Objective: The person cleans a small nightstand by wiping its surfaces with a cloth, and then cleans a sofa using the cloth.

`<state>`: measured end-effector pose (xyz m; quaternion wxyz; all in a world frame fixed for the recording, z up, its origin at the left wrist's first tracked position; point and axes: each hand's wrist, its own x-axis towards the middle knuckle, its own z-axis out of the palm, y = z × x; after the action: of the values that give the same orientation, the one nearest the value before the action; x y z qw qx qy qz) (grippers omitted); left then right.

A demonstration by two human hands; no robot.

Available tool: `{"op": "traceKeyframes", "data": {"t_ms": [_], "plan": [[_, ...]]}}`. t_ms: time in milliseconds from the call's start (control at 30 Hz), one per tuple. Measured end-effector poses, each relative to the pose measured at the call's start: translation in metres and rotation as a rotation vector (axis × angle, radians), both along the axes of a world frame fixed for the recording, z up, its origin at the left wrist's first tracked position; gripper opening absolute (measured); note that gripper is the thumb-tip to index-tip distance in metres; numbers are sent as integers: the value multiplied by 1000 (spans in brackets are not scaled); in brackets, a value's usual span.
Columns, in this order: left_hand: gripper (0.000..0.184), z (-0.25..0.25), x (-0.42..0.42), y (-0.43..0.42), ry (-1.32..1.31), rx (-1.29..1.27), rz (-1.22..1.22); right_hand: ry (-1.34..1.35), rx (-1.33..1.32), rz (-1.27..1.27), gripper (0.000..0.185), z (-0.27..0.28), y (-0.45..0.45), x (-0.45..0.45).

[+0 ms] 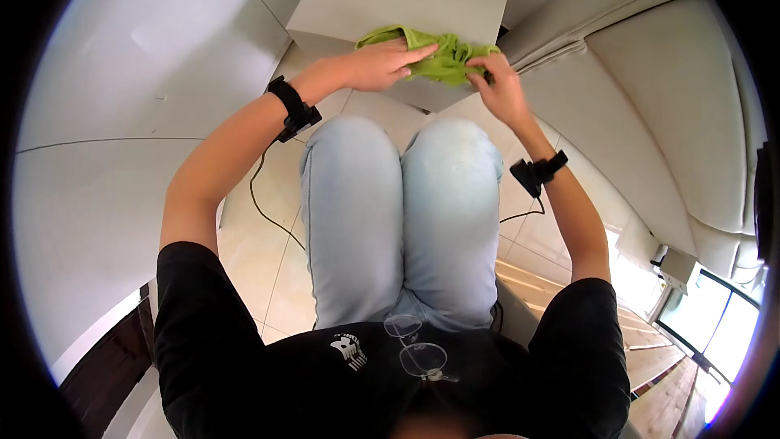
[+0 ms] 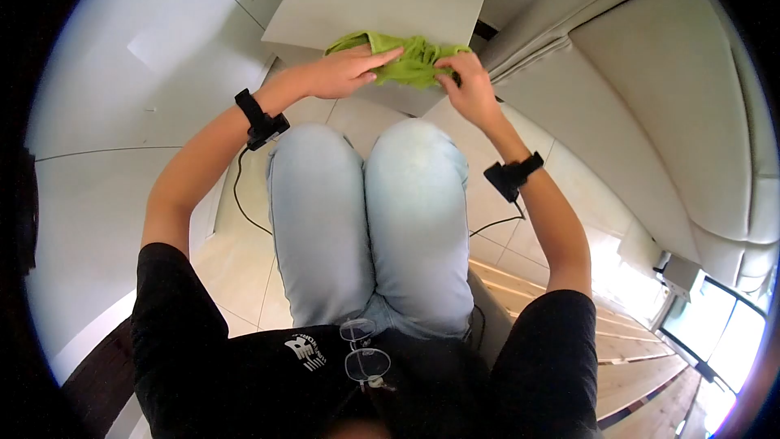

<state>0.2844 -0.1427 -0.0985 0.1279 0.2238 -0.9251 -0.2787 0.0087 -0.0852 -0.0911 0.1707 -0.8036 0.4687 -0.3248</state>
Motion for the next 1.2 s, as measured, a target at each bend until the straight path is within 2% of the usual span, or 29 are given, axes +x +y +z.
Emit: {"op": "traceKeyframes", "data": {"t_ms": [100, 233, 300, 367, 433, 467, 533, 667, 700, 767, 833, 867, 900, 933, 967, 1000, 1033, 1100, 1133, 1200], "plan": [[64, 20, -4, 7, -109, 100, -78, 29, 37, 107, 20, 6, 29, 3], [65, 41, -9, 7, -150, 194, -129, 37, 3, 23, 23, 11, 44, 10], [66, 59, -11, 1, -67, 140, 9, 7, -172, -24, 23, 25, 25, 11], [69, 51, -11, -8, -50, 107, 8, 52, -190, -8, 24, 22, 13, 7], [70, 48, -5, -5, -166, 20, 166, 232, -162, -156, 29, 20, 5, 11], [70, 48, -2, -7, -144, -19, 186, 292, -200, -139, 33, 7, -5, 12], [74, 29, -3, -24, -201, -161, 274, 305, -187, -135, 25, 3, -19, 16], [72, 4, -1, -23, -167, -253, 148, 330, -179, -13, 17, 11, -10, 20], [69, 6, 2, -17, -140, -218, 101, 325, -182, -12, 17, 13, -4, 20], [66, 27, 12, -3, -118, -195, 63, 338, 25, 101, 16, 16, 12, 20], [61, 70, 15, 6, -294, 397, 78, 318, 11, 154, 17, 13, 25, 17], [61, 66, 19, 4, -295, 397, 78, 292, 30, 201, 19, 9, 33, 16], [61, 55, 28, -4, -77, 322, 168, 295, 26, 205, 19, 5, 33, 14], [62, 48, 35, -9, 135, 242, 250, 342, -173, 126, 22, 1, 34, 14], [62, 38, 40, -15, 134, 242, 251, 389, -367, 46, 25, -3, 34, 14], [63, 34, 44, -19, 78, 116, 373, 453, -370, -60, 40, -2, 35, 18], [64, 29, 47, -20, 10, -12, 487, 439, -362, -69, 40, -5, 37, 22], [65, 11, 54, -31, 27, -45, 479, 457, -411, -131, 59, -8, 21, 27], [63, 2, 58, -43, -51, -119, 482, 540, -331, -141, 67, -9, 8, 31], [62, -4, 61, -61, -123, -193, 484, 547, -289, -150, 67, -4, -1, 34]]}}
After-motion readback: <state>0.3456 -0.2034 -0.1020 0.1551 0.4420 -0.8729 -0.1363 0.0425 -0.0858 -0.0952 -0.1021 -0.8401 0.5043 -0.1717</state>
